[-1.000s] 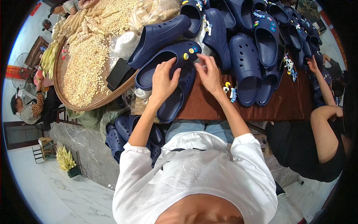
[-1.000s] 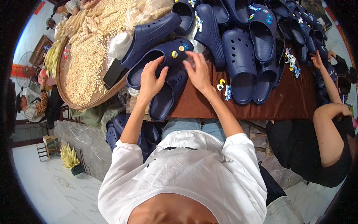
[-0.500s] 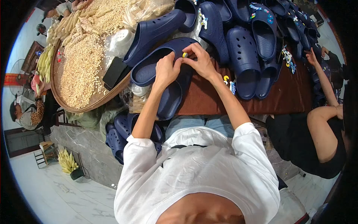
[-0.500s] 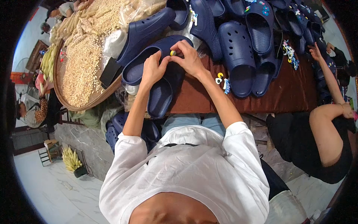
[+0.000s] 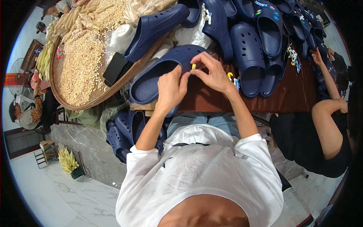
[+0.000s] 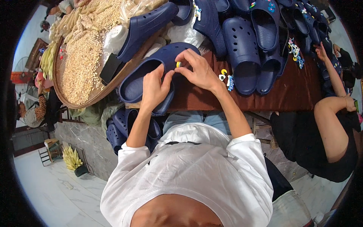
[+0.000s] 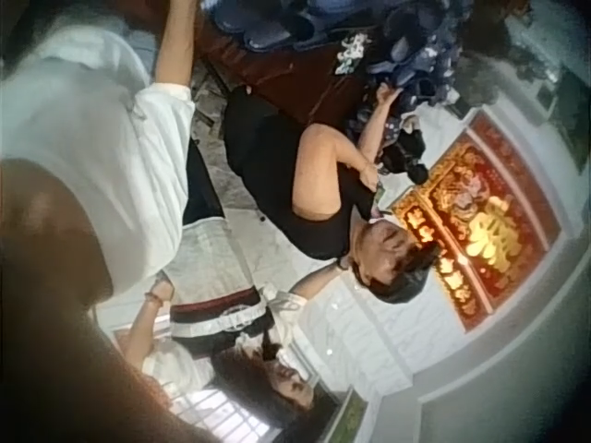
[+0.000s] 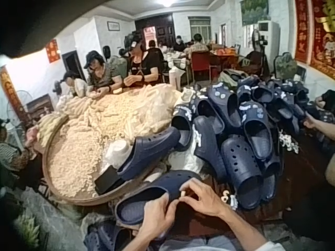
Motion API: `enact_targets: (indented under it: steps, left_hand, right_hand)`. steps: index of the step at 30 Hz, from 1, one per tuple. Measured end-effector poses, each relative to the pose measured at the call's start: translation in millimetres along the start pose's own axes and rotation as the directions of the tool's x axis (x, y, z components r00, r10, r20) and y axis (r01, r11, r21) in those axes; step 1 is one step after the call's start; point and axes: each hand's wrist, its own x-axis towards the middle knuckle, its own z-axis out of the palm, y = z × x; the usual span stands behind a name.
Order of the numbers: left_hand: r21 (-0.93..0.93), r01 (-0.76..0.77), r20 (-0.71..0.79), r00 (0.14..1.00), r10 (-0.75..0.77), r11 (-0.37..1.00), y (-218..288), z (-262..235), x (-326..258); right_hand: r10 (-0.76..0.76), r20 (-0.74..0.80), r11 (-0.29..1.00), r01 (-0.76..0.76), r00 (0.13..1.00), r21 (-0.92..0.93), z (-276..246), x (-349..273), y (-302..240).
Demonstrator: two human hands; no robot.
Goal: Decorating clogs by inserting small charms into the holes of the shoes.
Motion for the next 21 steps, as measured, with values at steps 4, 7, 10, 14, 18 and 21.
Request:
enact_targets:
  steps: [4,7,10,14,18,21]
  left_hand:
    - [0.005,0.078,0.057,0.995,-0.078,0.997,9,6,-21]
    - [-0.008,0.043,0.021,0.999,-0.043,0.999,14,11,-30]
    - [-0.012,0.009,0.025,1.0,-0.009,1.0,19,15,-39]
    - [-0.08,0.116,0.137,0.985,-0.104,0.99,32,21,-55]
    - [-0.439,0.226,0.138,0.973,-0.183,0.87,21,59,-86]
    - [-0.467,0.268,0.146,0.963,-0.225,0.843,16,80,-97]
  right_hand:
    - [-0.017,0.036,0.998,0.019,0.999,-0.057,3,-24,-6]
    - [-0.007,0.039,0.998,0.009,0.999,-0.069,6,-38,-9]
    - [-0.079,0.052,0.98,0.087,0.996,-0.179,2,-52,-10]
    - [-0.242,-0.096,0.927,0.201,0.966,-0.318,10,-71,1]
    - [-0.24,-0.328,0.953,0.157,0.914,-0.259,8,-88,19]
    - [-0.037,-0.382,0.984,-0.032,0.923,-0.173,10,-95,19]
